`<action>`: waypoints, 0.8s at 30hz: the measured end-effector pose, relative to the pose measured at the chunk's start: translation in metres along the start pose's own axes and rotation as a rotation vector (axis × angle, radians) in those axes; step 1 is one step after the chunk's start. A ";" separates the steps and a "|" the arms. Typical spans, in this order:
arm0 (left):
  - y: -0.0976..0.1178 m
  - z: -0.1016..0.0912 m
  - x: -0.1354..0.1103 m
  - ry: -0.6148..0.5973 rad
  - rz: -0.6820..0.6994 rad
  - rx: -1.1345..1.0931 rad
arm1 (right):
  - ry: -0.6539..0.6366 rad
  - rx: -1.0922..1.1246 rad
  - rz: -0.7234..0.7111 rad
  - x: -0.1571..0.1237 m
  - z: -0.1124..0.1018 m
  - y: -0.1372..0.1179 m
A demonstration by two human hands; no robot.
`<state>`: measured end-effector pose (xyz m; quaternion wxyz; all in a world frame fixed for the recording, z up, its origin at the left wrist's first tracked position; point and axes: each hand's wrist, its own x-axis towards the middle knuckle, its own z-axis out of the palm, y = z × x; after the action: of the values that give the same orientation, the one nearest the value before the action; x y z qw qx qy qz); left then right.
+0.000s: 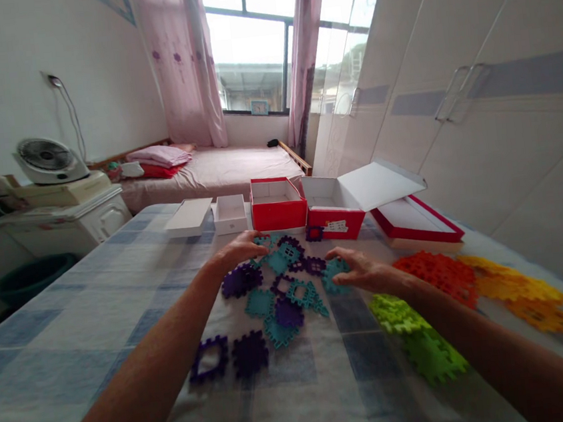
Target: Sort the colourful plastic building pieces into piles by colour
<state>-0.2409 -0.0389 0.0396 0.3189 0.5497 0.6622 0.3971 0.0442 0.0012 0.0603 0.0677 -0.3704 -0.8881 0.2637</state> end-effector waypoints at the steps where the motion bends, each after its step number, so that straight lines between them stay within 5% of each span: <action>1: 0.001 0.003 -0.001 -0.025 0.003 -0.026 | 0.020 0.050 -0.019 0.007 -0.003 -0.002; 7: -0.002 0.025 0.000 -0.087 -0.016 -0.079 | -0.101 0.441 -0.078 0.056 0.009 -0.026; 13: 0.002 0.033 -0.001 -0.063 -0.054 -0.067 | 0.005 0.188 -0.023 0.078 0.027 -0.027; 24: 0.008 0.037 -0.008 -0.083 -0.070 -0.238 | 0.085 0.092 0.017 0.064 0.032 -0.015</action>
<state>-0.2032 -0.0400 0.0287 0.4230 0.5003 0.6153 0.4383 -0.0216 0.0233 0.0359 0.1199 -0.3854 -0.8682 0.2888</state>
